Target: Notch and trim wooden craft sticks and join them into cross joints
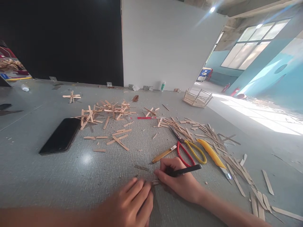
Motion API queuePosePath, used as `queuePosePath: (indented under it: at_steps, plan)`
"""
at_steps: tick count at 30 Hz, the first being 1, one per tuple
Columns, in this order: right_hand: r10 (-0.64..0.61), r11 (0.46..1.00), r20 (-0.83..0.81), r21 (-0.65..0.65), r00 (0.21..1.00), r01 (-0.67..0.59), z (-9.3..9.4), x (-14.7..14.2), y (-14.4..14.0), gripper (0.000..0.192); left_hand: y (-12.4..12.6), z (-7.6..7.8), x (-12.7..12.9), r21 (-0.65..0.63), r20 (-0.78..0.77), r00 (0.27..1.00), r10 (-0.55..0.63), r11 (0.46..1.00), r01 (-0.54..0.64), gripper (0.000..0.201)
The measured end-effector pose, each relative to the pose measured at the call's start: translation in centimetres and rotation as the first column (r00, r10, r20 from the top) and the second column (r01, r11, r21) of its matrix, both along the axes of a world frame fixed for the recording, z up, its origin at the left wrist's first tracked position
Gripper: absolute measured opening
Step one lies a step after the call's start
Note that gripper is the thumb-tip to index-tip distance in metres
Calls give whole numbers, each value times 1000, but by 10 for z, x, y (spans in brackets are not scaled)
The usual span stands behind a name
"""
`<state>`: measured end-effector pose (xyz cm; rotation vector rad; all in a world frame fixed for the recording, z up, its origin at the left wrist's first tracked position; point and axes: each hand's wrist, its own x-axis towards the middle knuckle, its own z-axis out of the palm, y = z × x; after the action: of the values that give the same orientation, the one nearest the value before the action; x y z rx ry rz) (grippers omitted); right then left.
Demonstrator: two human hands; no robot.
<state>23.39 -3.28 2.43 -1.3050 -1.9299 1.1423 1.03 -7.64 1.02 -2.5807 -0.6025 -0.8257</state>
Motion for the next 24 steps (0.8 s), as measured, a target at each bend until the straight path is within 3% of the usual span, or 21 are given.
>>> queuePosePath:
  at_steps: [5, 10, 13, 18, 24]
  plan:
    - [-25, 991, -100, -130, 995, 12, -3, 5, -1, 39, 2, 9, -2, -169, 107, 988, 109, 981, -90, 48]
    - [-73, 981, -199, -189, 977, 35, -5, 5, 0, 45, 5, 15, 0, -162, 99, 989, 105, 983, -88, 49]
    - [-95, 982, -224, -184, 970, 54, -4, 5, 2, 46, 6, 9, 0, -149, 97, 987, 128, 982, -113, 45]
    - [-123, 979, -265, -193, 956, 72, -6, 4, 2, 46, 12, -7, 0, -253, 102, 979, 179, 956, -148, 40]
    - [-91, 974, -345, -225, 934, 12, -9, 5, 2, 41, 2, -7, -1, -92, 136, 984, 111, 991, -99, 38]
